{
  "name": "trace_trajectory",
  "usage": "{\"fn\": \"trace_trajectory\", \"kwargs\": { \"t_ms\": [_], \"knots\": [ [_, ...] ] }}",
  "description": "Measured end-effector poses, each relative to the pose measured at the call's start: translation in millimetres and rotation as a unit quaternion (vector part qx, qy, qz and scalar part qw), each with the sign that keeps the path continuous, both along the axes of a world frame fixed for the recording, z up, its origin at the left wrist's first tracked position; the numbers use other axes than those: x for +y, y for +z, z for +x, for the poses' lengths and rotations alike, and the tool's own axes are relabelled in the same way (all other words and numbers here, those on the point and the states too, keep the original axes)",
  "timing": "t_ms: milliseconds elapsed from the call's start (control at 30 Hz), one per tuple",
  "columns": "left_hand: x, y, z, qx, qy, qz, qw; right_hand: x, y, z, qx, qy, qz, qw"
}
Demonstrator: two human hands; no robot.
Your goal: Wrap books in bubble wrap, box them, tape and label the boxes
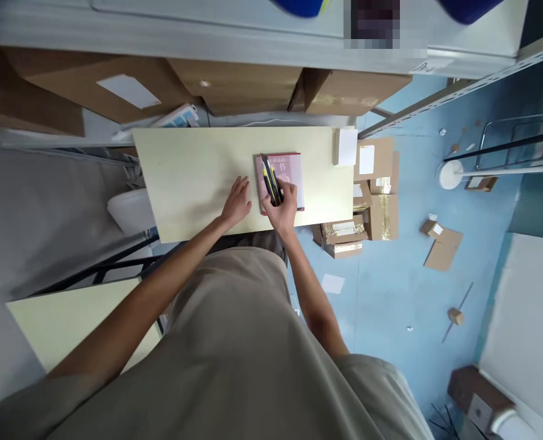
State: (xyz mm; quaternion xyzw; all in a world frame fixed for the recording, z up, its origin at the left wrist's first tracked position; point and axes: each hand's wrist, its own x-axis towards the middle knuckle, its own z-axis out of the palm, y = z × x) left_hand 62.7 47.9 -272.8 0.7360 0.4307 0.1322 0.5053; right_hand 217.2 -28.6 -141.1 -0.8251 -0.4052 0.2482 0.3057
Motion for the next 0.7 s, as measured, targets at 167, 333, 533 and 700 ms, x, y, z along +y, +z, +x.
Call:
{"fn": "trace_trajectory", "kwargs": {
  "t_ms": [167, 333, 533, 700],
  "knots": [
    [0, -7.8, 22, -0.018, -0.034, -0.006, 0.999, -46, -27.8, 9, 0.090, -0.079, -0.061, 0.991],
    [-3, -4.0, 28, -0.019, -0.035, -0.014, 0.999, -41, -42.1, 12, 0.099, -0.050, -0.064, 0.992],
    [30, -4.3, 15, 0.072, -0.068, 0.054, 0.994, 15, -75.1, 11, -0.012, 0.074, -0.127, 0.989],
    [76, -4.1, -10, 0.110, -0.138, 0.090, 0.980, 59, -91.9, 8, -0.080, 0.139, -0.201, 0.967]
  ]
}}
